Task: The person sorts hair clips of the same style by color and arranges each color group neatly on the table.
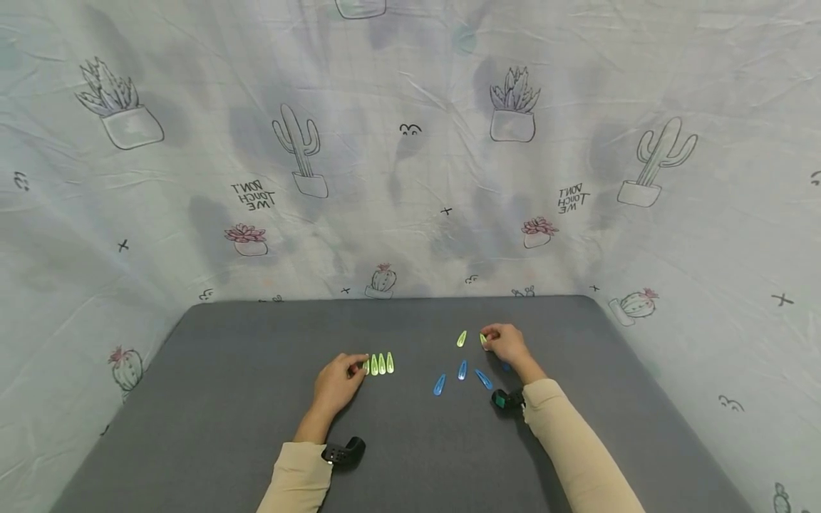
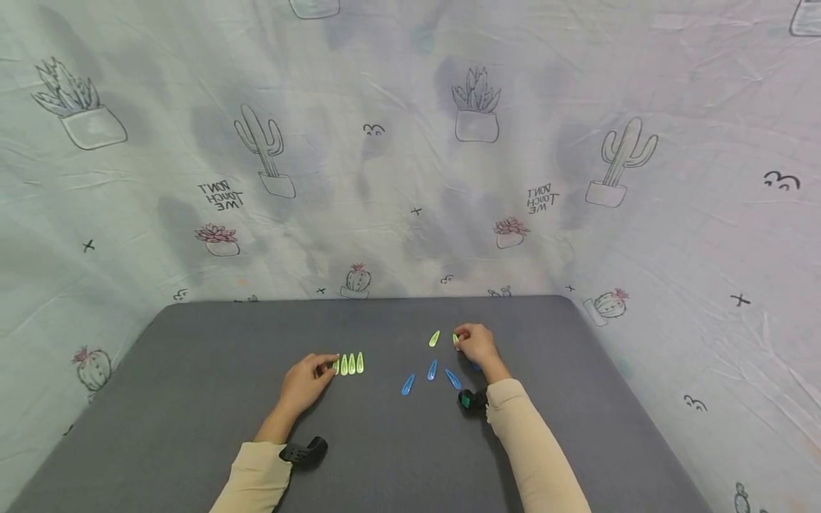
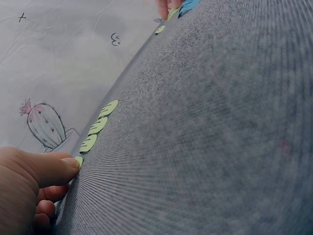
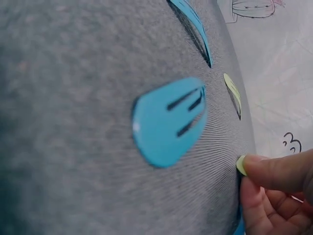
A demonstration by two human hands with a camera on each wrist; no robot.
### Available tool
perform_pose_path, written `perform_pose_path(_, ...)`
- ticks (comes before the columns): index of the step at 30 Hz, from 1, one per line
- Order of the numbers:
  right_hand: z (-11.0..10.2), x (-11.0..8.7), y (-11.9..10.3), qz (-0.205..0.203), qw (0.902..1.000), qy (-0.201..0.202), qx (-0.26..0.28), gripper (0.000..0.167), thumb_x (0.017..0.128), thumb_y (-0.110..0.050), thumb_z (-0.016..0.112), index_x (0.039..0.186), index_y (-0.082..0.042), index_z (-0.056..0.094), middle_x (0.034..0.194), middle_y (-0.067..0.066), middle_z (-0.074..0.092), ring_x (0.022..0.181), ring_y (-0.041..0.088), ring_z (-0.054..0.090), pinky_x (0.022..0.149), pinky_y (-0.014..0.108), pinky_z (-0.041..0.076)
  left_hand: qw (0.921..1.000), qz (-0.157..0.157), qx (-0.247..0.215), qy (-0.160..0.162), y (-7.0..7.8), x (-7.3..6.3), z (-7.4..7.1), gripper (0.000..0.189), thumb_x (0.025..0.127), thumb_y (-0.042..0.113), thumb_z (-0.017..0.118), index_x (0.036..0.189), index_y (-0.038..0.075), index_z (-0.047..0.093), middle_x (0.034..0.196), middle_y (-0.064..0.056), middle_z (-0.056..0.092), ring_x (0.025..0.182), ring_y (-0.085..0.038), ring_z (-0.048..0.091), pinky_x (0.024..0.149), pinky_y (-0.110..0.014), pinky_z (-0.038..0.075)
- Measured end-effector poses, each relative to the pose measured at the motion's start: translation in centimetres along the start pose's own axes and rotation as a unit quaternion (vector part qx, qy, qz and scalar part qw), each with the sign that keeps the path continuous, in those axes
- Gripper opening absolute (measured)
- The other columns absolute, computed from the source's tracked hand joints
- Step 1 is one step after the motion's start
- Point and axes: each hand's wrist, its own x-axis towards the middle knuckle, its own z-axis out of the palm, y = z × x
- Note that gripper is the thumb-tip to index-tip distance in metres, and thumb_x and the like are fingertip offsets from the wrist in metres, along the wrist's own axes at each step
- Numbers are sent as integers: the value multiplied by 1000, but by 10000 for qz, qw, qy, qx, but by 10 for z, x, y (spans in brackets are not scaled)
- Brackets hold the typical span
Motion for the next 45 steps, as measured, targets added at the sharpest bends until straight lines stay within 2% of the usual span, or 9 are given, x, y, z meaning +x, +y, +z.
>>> perform_pose_path(6,1,-5,3,-154,9993,95,326,26,85,-2,66,111,5,66,88,12,66,82,22,62,72,37,49,10000,19,0,20,-1,-1,0,24,84,20,71,107,17,73,74,6,50,60,-8,39,57,-27,31)
perform_pose_path(12,3,-6,5,-173,9980,189,579,31,86,-4,66,117,2,65,95,13,66,90,27,62,74,36,51,10000,53,-12,46,-2,-1,0,24,83,20,71,106,17,73,74,6,50,60,-8,40,58,-27,32)
perform_pose_path(15,4,-6,4,-256,9965,193,772,33,86,-5,66,118,1,64,96,14,66,91,26,63,74,35,50,10000,41,-5,61,-2,0,0,24,83,20,71,106,17,73,74,6,51,60,-8,40,58,-27,32)
perform_pose_path(19,6,-9,1,-421,9938,163,1016,34,84,-4,68,118,1,64,95,14,67,84,19,64,70,29,48,10000,26,11,48,-2,-1,2,24,83,19,71,107,18,73,74,6,51,60,-8,40,58,-27,32)
perform_pose_path(23,10,-13,-5,-556,9898,22,1313,35,83,0,69,117,4,63,92,14,66,79,13,62,66,25,46,10000,5,12,11,-2,-2,2,24,83,20,71,107,17,73,75,6,51,61,-8,39,58,-27,32)
perform_pose_path(29,19,-20,-17,-704,9828,-229,1692,35,84,1,67,118,5,62,94,16,65,82,14,62,69,24,48,10000,-15,-9,42,0,-3,1,24,84,19,71,108,17,73,74,6,51,60,-8,40,57,-27,32)
perform_pose_path(33,25,-26,-29,-832,9796,-343,1796,35,84,2,67,118,6,62,94,17,64,82,16,62,69,24,48,10000,-31,-29,31,0,-3,1,25,84,19,71,109,17,72,75,6,51,61,-8,41,58,-27,32)
perform_pose_path(45,58,-33,-49,-1119,9727,-722,1899,32,85,-2,67,117,1,64,90,11,65,78,12,61,70,27,50,9999,56,-36,91,-2,-6,2,25,84,19,71,108,17,72,74,6,50,60,-8,40,58,-27,32)
